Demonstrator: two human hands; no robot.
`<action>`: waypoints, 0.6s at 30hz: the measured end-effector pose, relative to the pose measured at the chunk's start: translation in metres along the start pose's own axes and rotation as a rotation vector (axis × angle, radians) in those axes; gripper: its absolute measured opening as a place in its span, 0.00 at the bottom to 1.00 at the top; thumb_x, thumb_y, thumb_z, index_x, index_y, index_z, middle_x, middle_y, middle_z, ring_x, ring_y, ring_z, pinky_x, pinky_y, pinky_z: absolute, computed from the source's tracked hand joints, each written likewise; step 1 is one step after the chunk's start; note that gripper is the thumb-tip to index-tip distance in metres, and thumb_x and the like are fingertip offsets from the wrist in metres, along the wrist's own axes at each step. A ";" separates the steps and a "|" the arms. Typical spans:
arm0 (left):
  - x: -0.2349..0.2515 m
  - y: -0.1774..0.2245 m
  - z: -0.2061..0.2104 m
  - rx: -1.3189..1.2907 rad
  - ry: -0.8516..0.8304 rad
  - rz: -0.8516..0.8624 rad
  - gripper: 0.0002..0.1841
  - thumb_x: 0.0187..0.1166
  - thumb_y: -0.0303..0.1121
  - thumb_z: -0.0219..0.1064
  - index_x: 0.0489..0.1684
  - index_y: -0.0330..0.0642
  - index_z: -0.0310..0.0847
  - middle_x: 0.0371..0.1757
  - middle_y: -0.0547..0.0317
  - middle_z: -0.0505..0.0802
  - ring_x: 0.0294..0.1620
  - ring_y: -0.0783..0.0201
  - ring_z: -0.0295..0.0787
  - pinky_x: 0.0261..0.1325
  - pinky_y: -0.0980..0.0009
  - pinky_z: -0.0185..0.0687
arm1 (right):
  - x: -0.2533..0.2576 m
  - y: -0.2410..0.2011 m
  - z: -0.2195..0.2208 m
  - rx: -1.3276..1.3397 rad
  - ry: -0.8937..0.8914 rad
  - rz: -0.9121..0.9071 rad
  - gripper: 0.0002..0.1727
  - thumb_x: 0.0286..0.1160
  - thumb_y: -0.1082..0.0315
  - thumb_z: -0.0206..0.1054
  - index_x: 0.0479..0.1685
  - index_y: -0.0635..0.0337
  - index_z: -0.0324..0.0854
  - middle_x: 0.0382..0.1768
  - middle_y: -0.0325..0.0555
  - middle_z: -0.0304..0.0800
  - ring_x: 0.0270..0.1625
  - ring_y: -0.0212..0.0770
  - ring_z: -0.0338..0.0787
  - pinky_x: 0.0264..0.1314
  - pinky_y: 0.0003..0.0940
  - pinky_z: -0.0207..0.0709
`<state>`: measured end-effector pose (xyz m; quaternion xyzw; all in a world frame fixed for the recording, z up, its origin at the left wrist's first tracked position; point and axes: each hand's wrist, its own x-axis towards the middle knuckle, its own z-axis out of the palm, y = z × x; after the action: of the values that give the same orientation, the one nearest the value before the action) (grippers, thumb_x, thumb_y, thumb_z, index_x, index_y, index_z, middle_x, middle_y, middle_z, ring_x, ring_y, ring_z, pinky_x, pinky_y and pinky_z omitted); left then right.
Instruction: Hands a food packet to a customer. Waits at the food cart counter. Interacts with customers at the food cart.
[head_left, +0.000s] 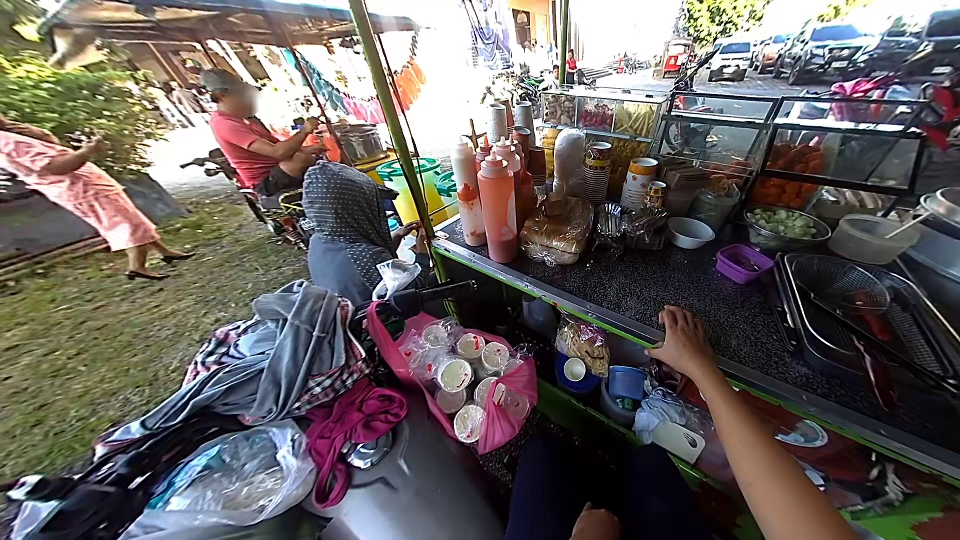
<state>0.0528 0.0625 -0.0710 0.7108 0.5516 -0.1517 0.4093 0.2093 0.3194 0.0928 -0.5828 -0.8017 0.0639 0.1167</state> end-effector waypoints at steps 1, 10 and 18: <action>0.000 0.000 0.000 0.000 0.000 -0.002 0.23 0.90 0.46 0.54 0.66 0.39 0.86 0.69 0.41 0.89 0.78 0.42 0.79 0.85 0.35 0.57 | 0.000 0.000 0.000 -0.001 0.001 0.000 0.46 0.54 0.48 0.86 0.73 0.63 0.75 0.85 0.59 0.67 0.90 0.59 0.63 0.90 0.55 0.54; -0.001 0.001 -0.001 0.000 0.003 0.003 0.23 0.90 0.46 0.54 0.66 0.40 0.86 0.69 0.42 0.89 0.78 0.41 0.79 0.85 0.35 0.57 | 0.000 0.000 0.000 -0.004 0.001 -0.002 0.46 0.54 0.47 0.85 0.73 0.63 0.75 0.85 0.60 0.67 0.89 0.59 0.63 0.90 0.55 0.53; 0.000 0.000 0.000 0.002 -0.001 0.000 0.23 0.90 0.46 0.54 0.65 0.39 0.87 0.69 0.42 0.90 0.77 0.42 0.80 0.84 0.35 0.58 | 0.000 0.001 0.001 -0.002 -0.012 0.004 0.46 0.54 0.47 0.85 0.74 0.63 0.75 0.86 0.60 0.66 0.90 0.59 0.62 0.91 0.56 0.53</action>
<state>0.0529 0.0627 -0.0704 0.7109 0.5514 -0.1526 0.4090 0.2100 0.3201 0.0918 -0.5841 -0.8012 0.0669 0.1111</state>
